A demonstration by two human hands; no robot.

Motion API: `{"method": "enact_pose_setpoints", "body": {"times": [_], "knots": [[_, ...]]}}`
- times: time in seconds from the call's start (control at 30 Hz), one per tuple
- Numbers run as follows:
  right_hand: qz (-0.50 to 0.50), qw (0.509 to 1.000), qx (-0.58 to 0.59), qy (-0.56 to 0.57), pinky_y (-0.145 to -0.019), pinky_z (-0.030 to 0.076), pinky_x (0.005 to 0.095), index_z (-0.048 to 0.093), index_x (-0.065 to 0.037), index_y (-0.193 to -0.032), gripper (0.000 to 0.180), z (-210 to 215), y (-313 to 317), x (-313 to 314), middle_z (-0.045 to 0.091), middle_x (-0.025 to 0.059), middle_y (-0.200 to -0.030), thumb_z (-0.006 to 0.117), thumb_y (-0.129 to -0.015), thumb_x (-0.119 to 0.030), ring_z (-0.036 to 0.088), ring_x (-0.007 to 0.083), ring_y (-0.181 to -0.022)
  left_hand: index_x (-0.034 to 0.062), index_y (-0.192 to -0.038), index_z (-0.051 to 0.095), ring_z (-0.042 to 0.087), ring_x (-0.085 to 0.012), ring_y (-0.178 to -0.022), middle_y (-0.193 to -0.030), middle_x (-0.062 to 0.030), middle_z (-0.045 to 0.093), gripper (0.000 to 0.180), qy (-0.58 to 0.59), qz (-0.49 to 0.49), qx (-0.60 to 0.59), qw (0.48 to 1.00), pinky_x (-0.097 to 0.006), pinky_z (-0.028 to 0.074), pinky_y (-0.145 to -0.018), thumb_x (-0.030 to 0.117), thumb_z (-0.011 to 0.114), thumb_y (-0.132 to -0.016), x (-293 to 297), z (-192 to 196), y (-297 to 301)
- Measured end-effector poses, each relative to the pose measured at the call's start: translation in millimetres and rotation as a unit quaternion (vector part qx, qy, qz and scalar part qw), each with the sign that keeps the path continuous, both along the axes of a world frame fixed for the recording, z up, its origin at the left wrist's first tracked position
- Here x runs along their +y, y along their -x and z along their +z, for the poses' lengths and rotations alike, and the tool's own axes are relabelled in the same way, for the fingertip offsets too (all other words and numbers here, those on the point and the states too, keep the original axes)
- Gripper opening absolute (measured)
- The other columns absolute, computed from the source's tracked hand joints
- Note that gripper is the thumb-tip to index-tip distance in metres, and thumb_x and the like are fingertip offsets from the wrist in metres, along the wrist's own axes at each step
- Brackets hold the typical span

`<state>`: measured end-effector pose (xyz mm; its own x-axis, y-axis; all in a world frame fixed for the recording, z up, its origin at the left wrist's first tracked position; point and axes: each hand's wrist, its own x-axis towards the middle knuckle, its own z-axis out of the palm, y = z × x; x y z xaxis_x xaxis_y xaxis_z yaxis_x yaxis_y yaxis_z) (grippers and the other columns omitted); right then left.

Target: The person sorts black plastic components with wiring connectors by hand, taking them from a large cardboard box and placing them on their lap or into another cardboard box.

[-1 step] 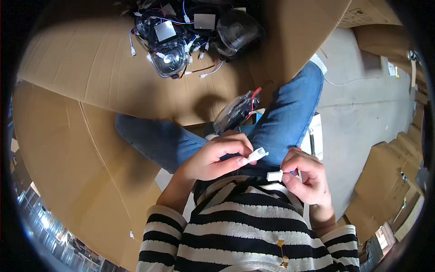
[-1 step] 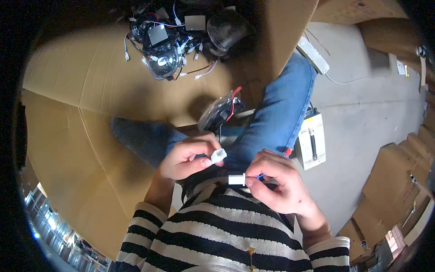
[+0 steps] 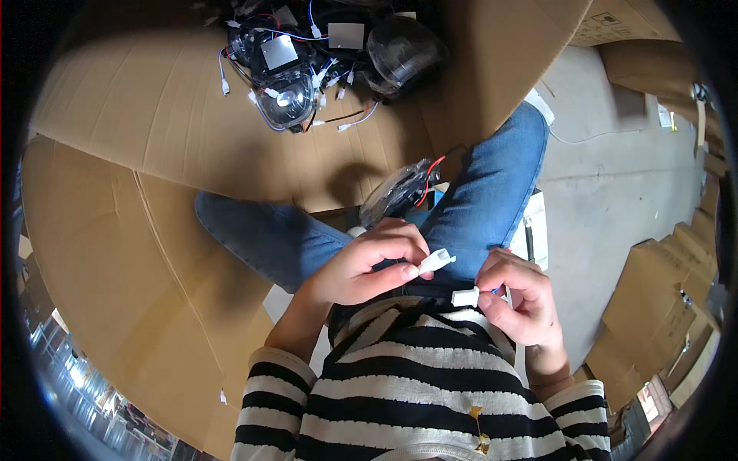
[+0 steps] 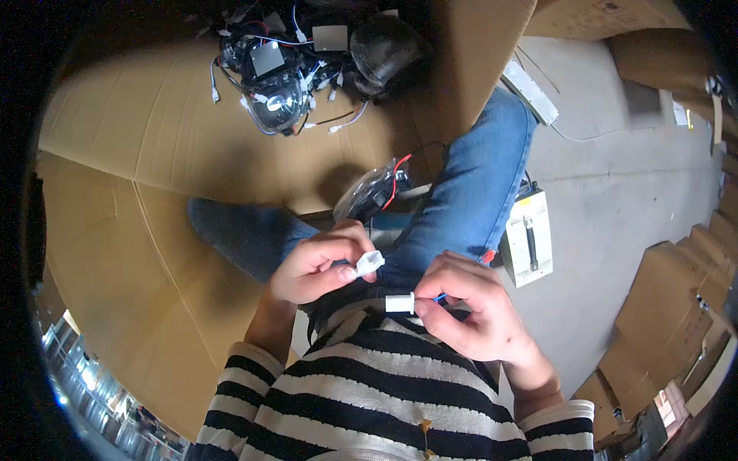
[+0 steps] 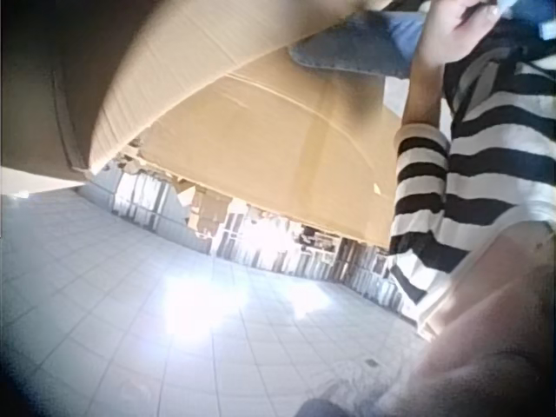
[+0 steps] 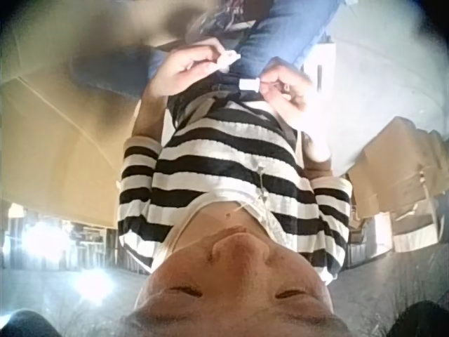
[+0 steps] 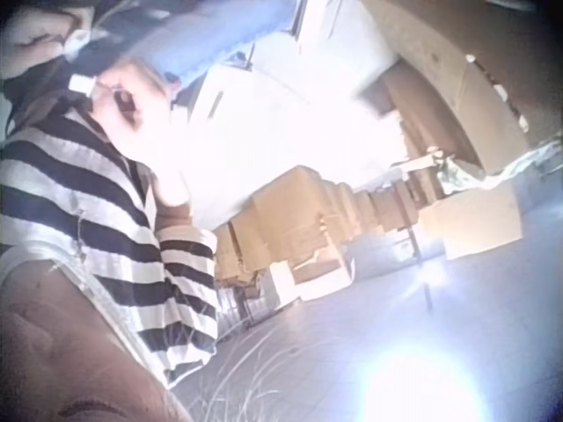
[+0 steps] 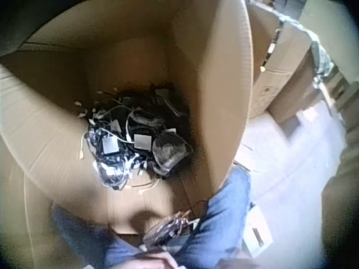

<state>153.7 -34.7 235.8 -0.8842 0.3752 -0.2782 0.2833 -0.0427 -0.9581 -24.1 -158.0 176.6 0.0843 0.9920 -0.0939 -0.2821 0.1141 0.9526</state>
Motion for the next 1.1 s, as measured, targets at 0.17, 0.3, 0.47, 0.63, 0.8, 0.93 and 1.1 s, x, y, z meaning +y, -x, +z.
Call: {"method": "enact_pose_setpoints", "body": {"times": [0.17,0.3,0.47,0.63,0.8,0.93,1.1], "knots": [[0.001,1.0,0.023,-0.01,-0.049,0.035,0.0248,0.052,-0.002,-0.07,0.006,3.1,-2.4,1.4,0.053,0.0044,-0.066,0.055,-0.067,0.002,0.049,0.015,-0.06,-0.0003,-0.075,0.048,0.045,-0.0114,-0.068,-0.074,-0.0043,0.047,0.017,-0.019,0.011,-0.099,0.995,-0.022,0.035,-0.062,0.009,0.038,-0.086,-13.7,-8.0,-16.0],[0.015,0.999,0.016,-0.025,-0.051,0.036,0.0256,0.053,-0.002,-0.07,0.006,3.4,-3.8,0.5,0.053,0.0045,-0.066,0.055,-0.066,0.001,0.049,0.0161,-0.06,-0.0007,-0.076,0.046,0.041,-0.0084,-0.064,-0.073,-0.0039,0.043,0.02,0.014,0.047,-0.151,0.987,-0.02,0.034,-0.06,0.012,0.035,-0.088,-22.1,-4.5,-29.3],[0.011,0.998,0.045,-0.046,-0.051,0.031,0.0252,0.05,-0.001,-0.067,0.005,3.4,-5.4,-2.1,0.05,0.0045,-0.063,0.052,-0.063,0.001,0.041,0.0137,-0.055,-0.0002,-0.075,0.046,0.04,-0.0083,-0.064,-0.075,-0.0047,0.044,0.021,0.013,0.102,-0.157,0.982,-0.021,0.034,-0.061,0.012,0.035,-0.088,-26.0,-1.9,-33.3],[0.013,0.999,-0.005,-0.03,-0.051,0.036,0.0275,0.052,-0.001,-0.068,0.006,6.1,-3.7,-8.0,0.052,0.0061,-0.063,0.055,-0.065,0.002,0.048,0.0184,-0.058,0.0015,-0.073,0.047,0.041,-0.0118,-0.065,-0.073,-0.0044,0.046,0.017,0.043,0.088,-0.072,0.993,-0.024,0.033,-0.065,0.009,0.037,-0.085,-25.2,6.6,-34.1],[-0.002,0.996,-0.045,-0.075,-0.05,0.035,0.0281,0.051,-0.001,-0.067,0.006,8.7,-8.6,-13.6,0.05,0.0072,-0.062,0.055,-0.065,0.002,0.048,0.0198,-0.056,0.0023,-0.072,0.047,0.043,-0.0156,-0.066,-0.07,-0.0045,0.047,0.015,0.007,0.104,0.037,0.994,-0.026,0.032,-0.069,0.008,0.039,-0.083,-24.6,10.1,-40.6],[-0.068,0.993,-0.03,-0.09,-0.05,0.035,0.0284,0.05,-0.001,-0.068,0.006,6.0,-14.0,-22.4,0.05,0.0077,-0.062,0.054,-0.065,0.002,0.047,0.0205,-0.055,0.0021,-0.072,0.046,0.043,-0.0152,-0.065,-0.071,-0.0058,0.047,0.02,0.0,0.125,0.064,0.99,-0.025,0.033,-0.065,0.013,0.037,-0.086,-23.8,8.0,-50.7],[-0.024,0.994,-0.037,-0.097,-0.05,0.035,0.0265,0.05,0.0,-0.068,0.005,1.1,-11.6,-23.1,0.049,0.0077,-0.063,0.054,-0.067,0.002,0.047,0.0191,-0.055,0.004,-0.071,0.047,0.044,-0.0165,-0.067,-0.071,-0.0044,0.048,0.015,0.031,0.137,0.04,0.989,-0.027,0.031,-0.068,0.009,0.041,-0.084,-25.6,9.5,-54.0]]}}
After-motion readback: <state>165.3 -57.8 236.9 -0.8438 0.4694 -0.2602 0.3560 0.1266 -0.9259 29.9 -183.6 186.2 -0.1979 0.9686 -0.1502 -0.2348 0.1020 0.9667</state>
